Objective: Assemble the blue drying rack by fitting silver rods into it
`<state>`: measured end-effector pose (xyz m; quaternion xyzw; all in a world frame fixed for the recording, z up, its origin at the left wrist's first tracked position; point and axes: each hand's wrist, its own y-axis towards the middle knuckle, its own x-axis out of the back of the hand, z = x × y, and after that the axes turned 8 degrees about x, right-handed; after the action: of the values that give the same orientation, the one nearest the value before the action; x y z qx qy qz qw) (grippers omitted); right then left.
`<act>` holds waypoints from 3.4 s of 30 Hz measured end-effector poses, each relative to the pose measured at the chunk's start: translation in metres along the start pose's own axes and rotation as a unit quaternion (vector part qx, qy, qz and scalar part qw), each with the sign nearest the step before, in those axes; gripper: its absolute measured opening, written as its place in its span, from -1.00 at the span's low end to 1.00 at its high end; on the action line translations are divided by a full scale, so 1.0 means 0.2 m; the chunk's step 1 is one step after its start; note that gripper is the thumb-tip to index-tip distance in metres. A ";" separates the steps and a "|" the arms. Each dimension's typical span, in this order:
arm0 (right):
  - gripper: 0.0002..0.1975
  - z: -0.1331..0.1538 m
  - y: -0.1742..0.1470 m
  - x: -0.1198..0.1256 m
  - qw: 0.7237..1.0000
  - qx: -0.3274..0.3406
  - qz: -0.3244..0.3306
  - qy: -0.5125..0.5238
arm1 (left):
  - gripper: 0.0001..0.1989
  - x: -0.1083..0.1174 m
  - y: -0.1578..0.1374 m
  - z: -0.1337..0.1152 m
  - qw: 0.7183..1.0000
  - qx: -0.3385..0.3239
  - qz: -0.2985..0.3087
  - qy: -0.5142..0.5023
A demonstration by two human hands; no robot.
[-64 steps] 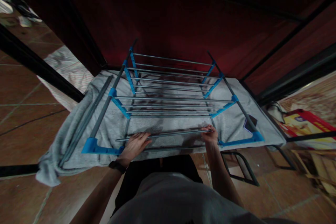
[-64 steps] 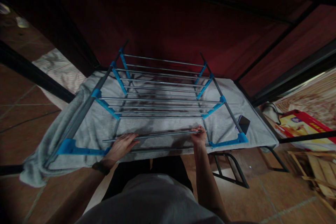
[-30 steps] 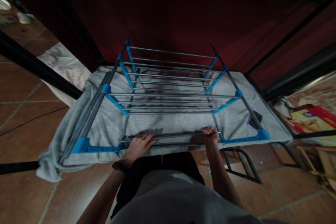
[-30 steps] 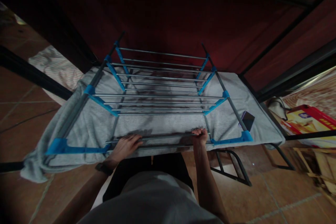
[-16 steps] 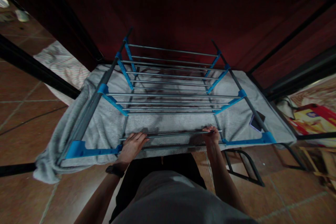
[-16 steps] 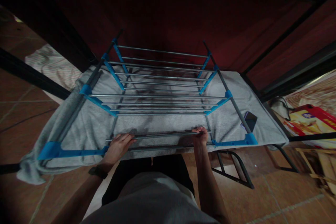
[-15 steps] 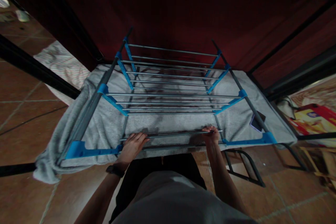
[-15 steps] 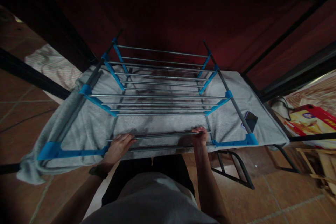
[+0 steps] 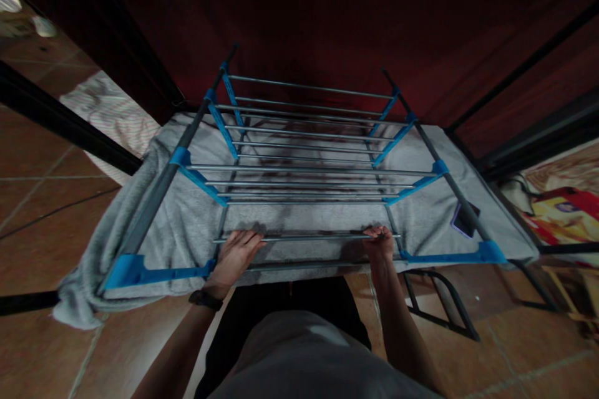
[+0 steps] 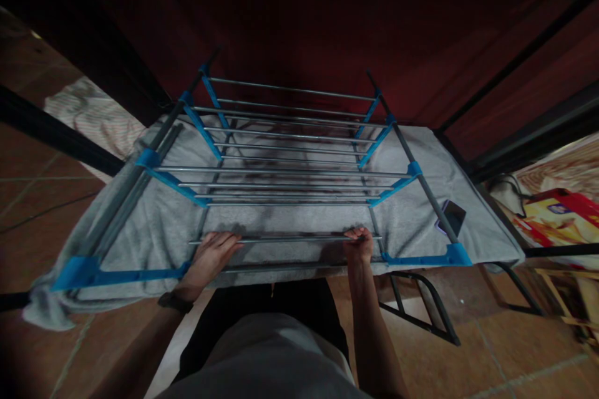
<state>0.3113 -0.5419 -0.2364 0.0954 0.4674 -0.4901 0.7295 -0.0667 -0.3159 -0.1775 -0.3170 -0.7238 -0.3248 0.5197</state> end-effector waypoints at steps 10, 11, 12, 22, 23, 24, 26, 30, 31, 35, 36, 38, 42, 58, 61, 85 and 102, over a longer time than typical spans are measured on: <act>-0.75 0.02 -0.01 0.00 1.000 -0.020 0.006 0.015 | -0.70 -0.06 -0.01 0.05 0.999 0.045 -0.023 -0.012; -0.76 0.02 -0.02 0.00 1.000 -0.026 0.008 0.016 | -0.70 -0.05 -0.01 0.05 0.999 0.047 -0.022 -0.010; -0.77 0.02 -0.02 0.00 0.999 -0.033 0.010 0.017 | -0.70 -0.05 -0.01 0.05 0.999 0.046 -0.021 -0.007; -0.76 0.02 -0.02 0.03 0.997 -0.053 0.023 0.046 | -0.67 0.01 -0.02 0.00 0.999 0.026 -0.014 0.031; -0.77 0.02 -0.01 0.03 0.997 -0.054 0.020 0.046 | -0.67 0.01 -0.02 -0.01 0.999 0.026 -0.012 0.034; -0.77 0.02 -0.01 0.03 0.997 -0.055 0.020 0.046 | -0.67 0.01 -0.02 -0.01 0.999 0.026 -0.011 0.037; -0.78 0.03 -0.01 0.03 0.997 -0.053 0.027 0.051 | -0.66 0.01 -0.02 -0.02 0.999 0.028 -0.008 0.043; -0.79 0.05 -0.02 0.04 0.996 -0.058 0.053 0.049 | -0.63 0.01 -0.02 -0.03 0.998 0.034 0.003 0.051; -0.78 0.05 -0.02 0.04 0.995 -0.063 0.055 0.048 | -0.63 0.01 -0.02 -0.03 0.998 0.034 0.006 0.051; -0.79 0.09 -0.03 0.05 0.994 -0.075 0.064 0.052 | -0.63 -0.01 0.00 -0.03 0.999 0.017 0.030 0.037; -0.78 0.10 -0.03 0.06 0.993 -0.077 0.070 0.053 | -0.63 -0.01 0.00 -0.03 0.999 0.014 0.036 0.029; -0.78 0.13 -0.03 0.08 0.993 -0.076 0.076 0.054 | -0.65 -0.02 0.00 -0.02 0.999 0.009 0.045 0.014; -0.74 0.16 -0.01 0.11 0.996 -0.054 0.067 0.029 | -0.67 -0.01 0.01 -0.02 0.998 0.007 0.058 0.008; -0.79 0.16 0.01 0.11 0.994 -0.099 0.031 0.048 | -0.71 -0.02 0.02 -0.03 0.997 -0.002 0.068 0.030; -0.80 0.16 0.01 0.11 0.993 -0.105 0.020 0.051 | -0.71 -0.02 0.03 -0.03 0.997 -0.006 0.070 0.030; -0.84 0.12 -0.02 0.03 0.999 -0.049 -0.020 0.011 | -0.63 0.01 0.03 -0.01 0.997 -0.002 0.078 -0.003; -0.83 0.09 -0.03 -0.03 0.998 -0.024 -0.043 0.043 | -0.49 -0.07 0.05 0.07 0.998 0.035 0.047 -0.036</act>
<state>0.3171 -0.5517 -0.2199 0.0782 0.5134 -0.5051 0.6893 -0.0630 -0.3002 -0.1935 -0.3441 -0.7369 -0.2630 0.5190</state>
